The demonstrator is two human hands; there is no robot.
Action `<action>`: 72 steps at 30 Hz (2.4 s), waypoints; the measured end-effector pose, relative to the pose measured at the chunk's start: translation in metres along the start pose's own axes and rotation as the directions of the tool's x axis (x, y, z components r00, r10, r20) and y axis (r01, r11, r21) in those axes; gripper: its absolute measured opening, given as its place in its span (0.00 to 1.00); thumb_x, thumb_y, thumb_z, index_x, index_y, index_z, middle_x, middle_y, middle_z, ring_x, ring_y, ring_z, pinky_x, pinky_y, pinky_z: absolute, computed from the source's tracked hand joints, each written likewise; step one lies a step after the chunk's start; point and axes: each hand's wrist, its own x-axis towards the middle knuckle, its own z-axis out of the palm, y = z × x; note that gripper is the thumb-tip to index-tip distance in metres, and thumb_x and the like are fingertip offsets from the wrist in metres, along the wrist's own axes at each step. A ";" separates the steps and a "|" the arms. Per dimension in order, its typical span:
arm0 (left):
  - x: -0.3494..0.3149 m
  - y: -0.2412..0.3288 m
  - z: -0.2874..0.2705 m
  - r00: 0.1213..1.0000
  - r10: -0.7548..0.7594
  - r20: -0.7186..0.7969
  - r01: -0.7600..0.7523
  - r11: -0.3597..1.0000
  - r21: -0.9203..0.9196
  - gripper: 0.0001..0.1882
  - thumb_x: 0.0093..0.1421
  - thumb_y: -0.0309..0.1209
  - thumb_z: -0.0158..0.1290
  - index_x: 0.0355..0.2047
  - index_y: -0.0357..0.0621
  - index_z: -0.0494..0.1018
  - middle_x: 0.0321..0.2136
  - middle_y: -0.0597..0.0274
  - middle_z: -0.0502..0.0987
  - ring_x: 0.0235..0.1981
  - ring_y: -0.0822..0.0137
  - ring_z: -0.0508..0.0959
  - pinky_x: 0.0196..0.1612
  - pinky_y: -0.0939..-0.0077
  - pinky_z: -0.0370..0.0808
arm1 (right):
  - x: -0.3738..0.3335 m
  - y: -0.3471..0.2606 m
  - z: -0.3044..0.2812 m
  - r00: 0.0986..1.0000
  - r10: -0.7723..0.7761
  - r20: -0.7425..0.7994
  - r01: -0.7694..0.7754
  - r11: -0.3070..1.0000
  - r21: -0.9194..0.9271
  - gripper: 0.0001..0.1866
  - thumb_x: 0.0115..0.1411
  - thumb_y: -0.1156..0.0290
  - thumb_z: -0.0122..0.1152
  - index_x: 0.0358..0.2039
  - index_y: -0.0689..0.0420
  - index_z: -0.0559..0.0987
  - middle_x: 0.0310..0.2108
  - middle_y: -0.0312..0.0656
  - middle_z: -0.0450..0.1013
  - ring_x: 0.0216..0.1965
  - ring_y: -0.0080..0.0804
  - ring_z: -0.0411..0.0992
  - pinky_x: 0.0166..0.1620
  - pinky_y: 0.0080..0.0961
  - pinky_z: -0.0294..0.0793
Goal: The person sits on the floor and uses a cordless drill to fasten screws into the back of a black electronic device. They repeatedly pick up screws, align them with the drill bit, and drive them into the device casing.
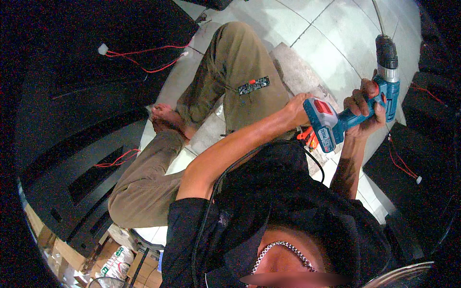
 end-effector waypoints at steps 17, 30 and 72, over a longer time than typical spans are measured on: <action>-0.031 0.001 -0.194 0.831 -0.457 -0.318 0.069 0.652 -0.755 0.08 0.60 0.29 0.54 0.35 0.34 0.75 0.27 0.56 0.79 0.29 0.67 0.81 0.33 0.75 0.79 | -0.008 0.017 -0.018 0.987 0.145 -0.068 -0.148 0.988 -0.033 0.17 0.44 0.74 0.58 0.34 0.57 0.63 0.30 0.40 0.63 0.14 0.25 0.61 0.17 0.23 0.62; -0.125 0.008 -0.282 0.587 -0.375 -0.717 0.144 0.920 -0.363 0.08 0.54 0.23 0.59 0.36 0.37 0.76 0.30 0.59 0.80 0.33 0.70 0.80 0.39 0.78 0.77 | 0.002 0.049 0.004 0.879 0.441 -0.182 -0.476 0.787 -0.392 0.23 0.37 0.70 0.62 0.33 0.69 0.67 0.22 0.44 0.65 0.13 0.30 0.65 0.21 0.28 0.69; -0.103 -0.054 -0.203 0.782 -0.572 -0.247 0.205 0.610 -0.765 0.13 0.61 0.29 0.50 0.44 0.34 0.71 0.27 0.60 0.77 0.32 0.68 0.78 0.37 0.75 0.77 | 0.011 0.031 -0.025 0.925 0.333 -0.181 -0.372 0.890 -0.264 0.20 0.44 0.74 0.59 0.37 0.64 0.64 0.29 0.42 0.63 0.14 0.23 0.60 0.17 0.22 0.62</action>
